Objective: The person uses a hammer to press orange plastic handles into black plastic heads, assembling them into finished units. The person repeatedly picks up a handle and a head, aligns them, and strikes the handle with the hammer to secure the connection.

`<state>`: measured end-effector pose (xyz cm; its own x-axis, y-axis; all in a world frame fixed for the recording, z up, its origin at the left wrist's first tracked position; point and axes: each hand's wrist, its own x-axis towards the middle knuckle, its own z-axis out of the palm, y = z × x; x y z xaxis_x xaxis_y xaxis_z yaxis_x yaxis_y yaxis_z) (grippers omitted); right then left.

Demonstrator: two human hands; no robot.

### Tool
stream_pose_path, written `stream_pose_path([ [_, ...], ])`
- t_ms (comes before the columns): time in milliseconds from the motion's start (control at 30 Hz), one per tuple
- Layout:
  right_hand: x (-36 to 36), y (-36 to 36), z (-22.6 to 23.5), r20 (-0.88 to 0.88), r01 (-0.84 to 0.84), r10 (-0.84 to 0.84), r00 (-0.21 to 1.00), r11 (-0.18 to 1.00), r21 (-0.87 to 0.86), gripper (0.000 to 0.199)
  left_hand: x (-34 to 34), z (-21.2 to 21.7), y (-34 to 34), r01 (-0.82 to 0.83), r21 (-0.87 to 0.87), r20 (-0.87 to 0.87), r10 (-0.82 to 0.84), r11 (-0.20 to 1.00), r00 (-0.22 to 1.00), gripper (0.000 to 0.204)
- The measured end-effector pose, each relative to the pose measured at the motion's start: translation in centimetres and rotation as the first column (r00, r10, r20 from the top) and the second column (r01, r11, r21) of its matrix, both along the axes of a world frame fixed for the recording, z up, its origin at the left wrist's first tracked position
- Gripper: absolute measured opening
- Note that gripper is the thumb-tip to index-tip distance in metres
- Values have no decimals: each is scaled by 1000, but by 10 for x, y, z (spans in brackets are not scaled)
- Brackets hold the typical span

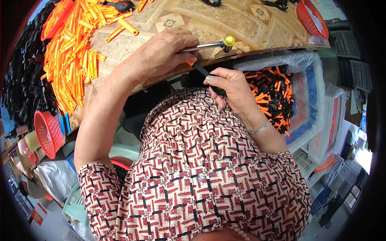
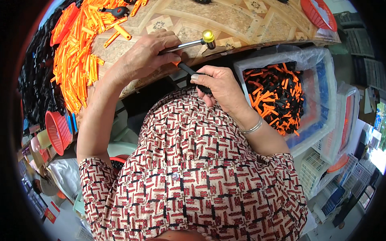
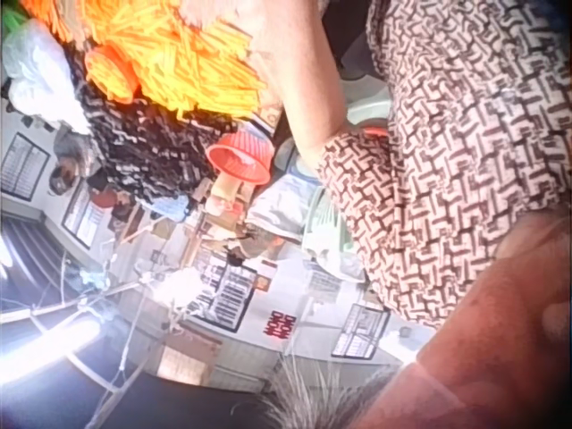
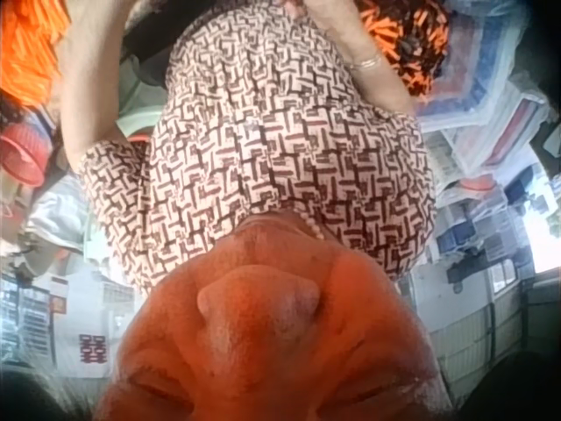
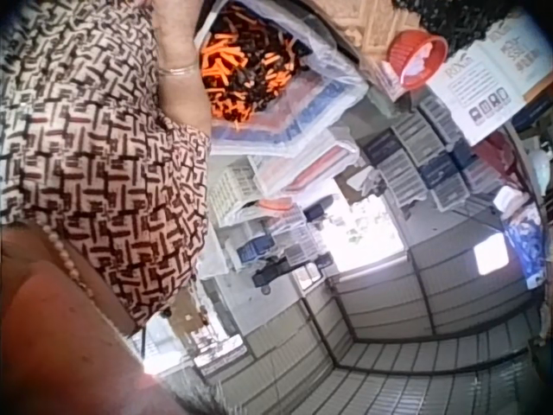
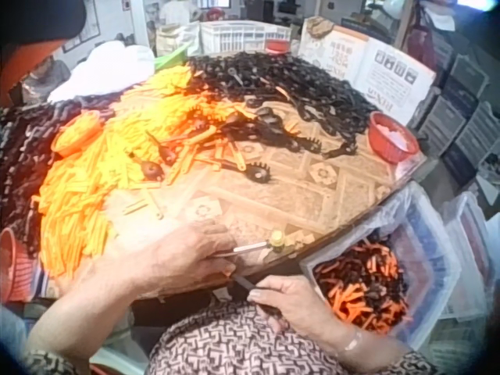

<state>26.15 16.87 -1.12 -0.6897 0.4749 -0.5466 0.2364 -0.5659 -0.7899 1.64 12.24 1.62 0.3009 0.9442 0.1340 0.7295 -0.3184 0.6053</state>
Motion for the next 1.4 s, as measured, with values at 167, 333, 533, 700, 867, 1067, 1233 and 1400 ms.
stream_pose_path([
  [167, -2, -3, -1, 20, -7, 7, 1000, 1000, 14, 17, 3, -5, -11, -69, 130, -153, 89, 989, 984, 24],
  [333, -8, -5, 8, 96, -74, 65, 993, 993, 97, 22, -1, -10, -6, -49, 374, -169, 120, 926, 978, 22],
  [533, -1, -2, 3, 97, -56, 50, 994, 997, 57, 22, 0, 34, -38, -558, 128, 367, 483, 820, 795, 15],
  [700, 12, -7, 2, 130, -57, 48, 990, 996, 64, 23, 12, 46, -90, -658, -296, 362, 719, 693, 593, 35],
  [867, 21, -11, -5, 154, -83, 72, 985, 994, 68, 24, 52, 4, -127, -568, -43, 229, 562, 822, 795, 46],
  [1067, 9, -9, -7, 122, -78, 69, 990, 994, 74, 25, 60, 10, -122, -617, 40, 302, 580, 786, 757, 48],
  [1233, 7, -8, -2, 120, -67, 62, 991, 997, 40, 25, 67, 18, -120, -570, 290, 239, 519, 769, 821, 44],
  [1400, 4, -5, -1, 115, -87, 80, 990, 995, 56, 25, 59, 16, -119, -647, -133, 409, 637, 750, 654, 45],
])
